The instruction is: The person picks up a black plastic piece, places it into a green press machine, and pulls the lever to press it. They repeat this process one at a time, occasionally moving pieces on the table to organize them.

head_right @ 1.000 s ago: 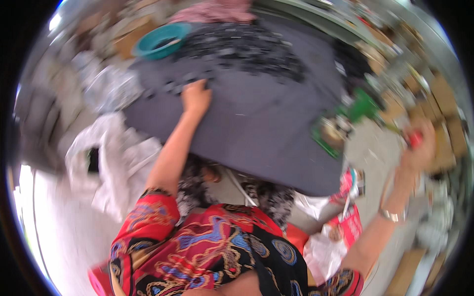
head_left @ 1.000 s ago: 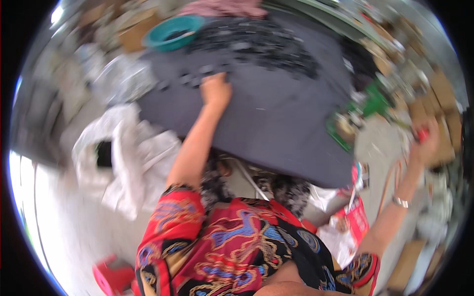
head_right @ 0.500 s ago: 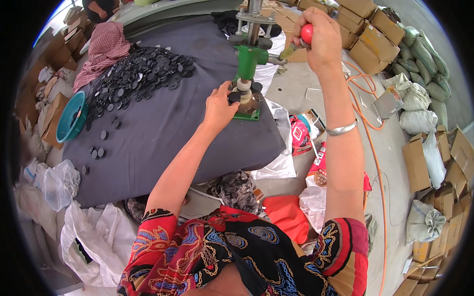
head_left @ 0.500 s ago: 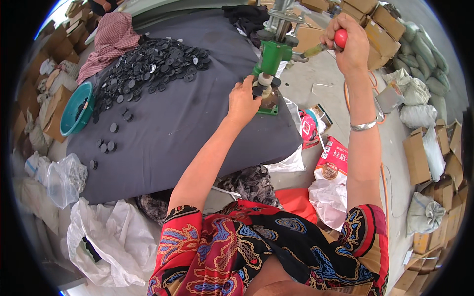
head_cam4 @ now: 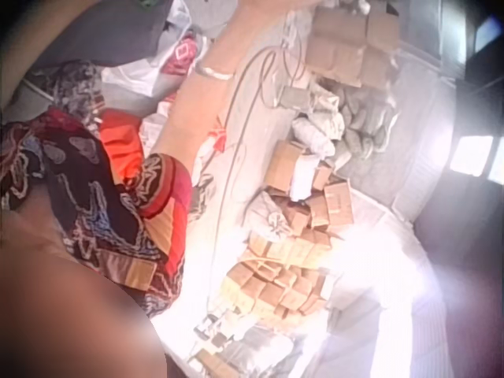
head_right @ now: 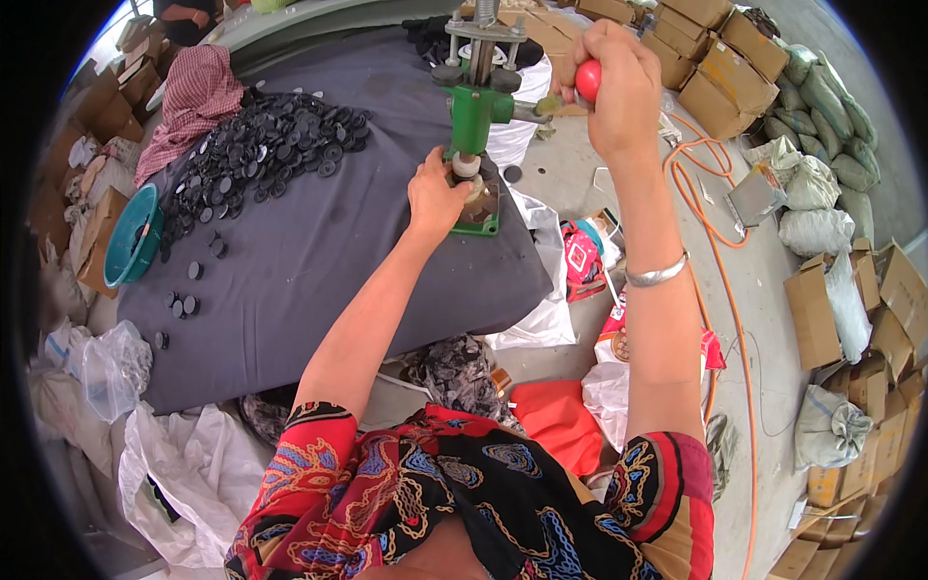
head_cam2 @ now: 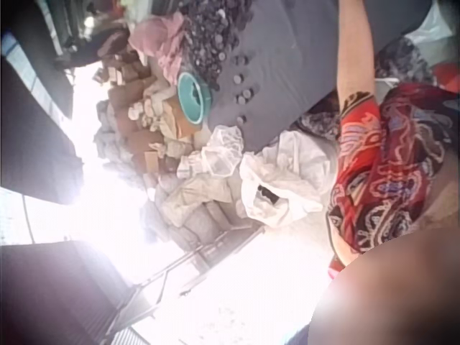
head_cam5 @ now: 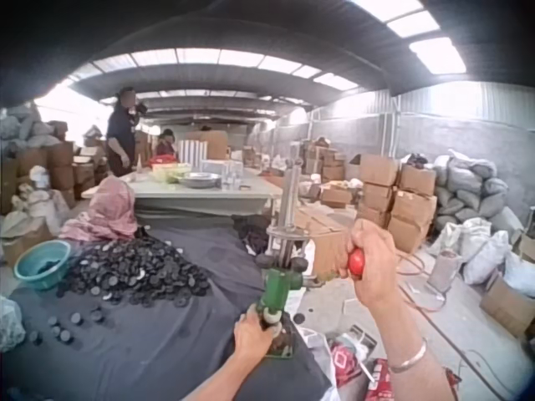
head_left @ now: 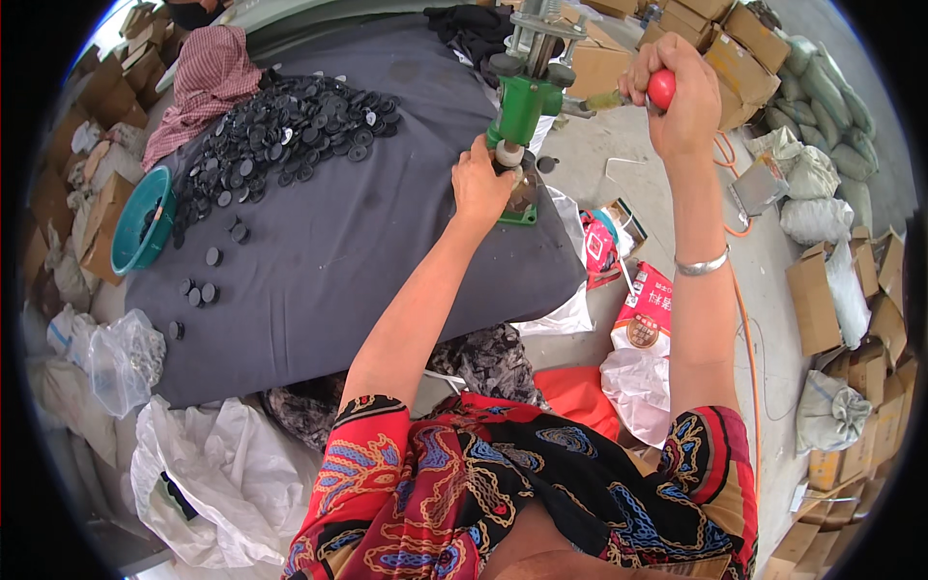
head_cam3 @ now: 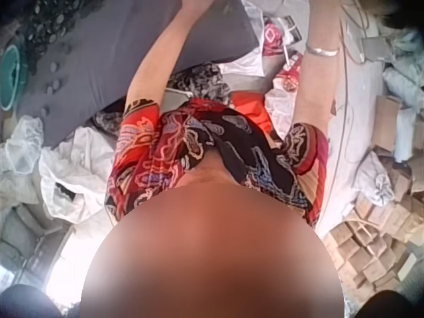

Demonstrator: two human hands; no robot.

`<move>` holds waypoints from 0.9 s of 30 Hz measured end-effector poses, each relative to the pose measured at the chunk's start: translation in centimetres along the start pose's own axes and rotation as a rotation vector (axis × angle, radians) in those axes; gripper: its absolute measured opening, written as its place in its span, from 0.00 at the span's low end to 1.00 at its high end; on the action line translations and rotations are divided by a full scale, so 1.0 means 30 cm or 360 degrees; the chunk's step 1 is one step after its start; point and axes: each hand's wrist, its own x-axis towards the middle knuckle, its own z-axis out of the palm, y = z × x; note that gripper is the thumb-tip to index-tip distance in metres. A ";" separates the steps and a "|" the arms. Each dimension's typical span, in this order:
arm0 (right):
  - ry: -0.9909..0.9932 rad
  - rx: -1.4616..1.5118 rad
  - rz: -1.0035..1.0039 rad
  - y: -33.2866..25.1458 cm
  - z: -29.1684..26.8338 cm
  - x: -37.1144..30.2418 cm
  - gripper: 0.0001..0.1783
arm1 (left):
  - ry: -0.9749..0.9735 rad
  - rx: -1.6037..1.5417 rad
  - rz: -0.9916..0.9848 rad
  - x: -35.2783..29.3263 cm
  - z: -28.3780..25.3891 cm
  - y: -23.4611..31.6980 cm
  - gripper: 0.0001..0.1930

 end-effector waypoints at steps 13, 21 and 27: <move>-0.0238 -0.0435 -0.0765 0.290 -0.031 -0.438 0.08 | 0.0369 0.0407 0.0214 -0.111 -0.442 -0.178 0.24; -0.0178 -0.0089 -0.0401 0.109 0.007 -0.229 0.11 | 0.0933 0.1307 -0.0341 -0.192 -0.988 -0.574 0.21; -0.0141 0.0069 -0.0120 0.038 -0.001 -0.103 0.12 | 0.0690 0.1452 -0.0843 -0.180 -1.005 -0.622 0.19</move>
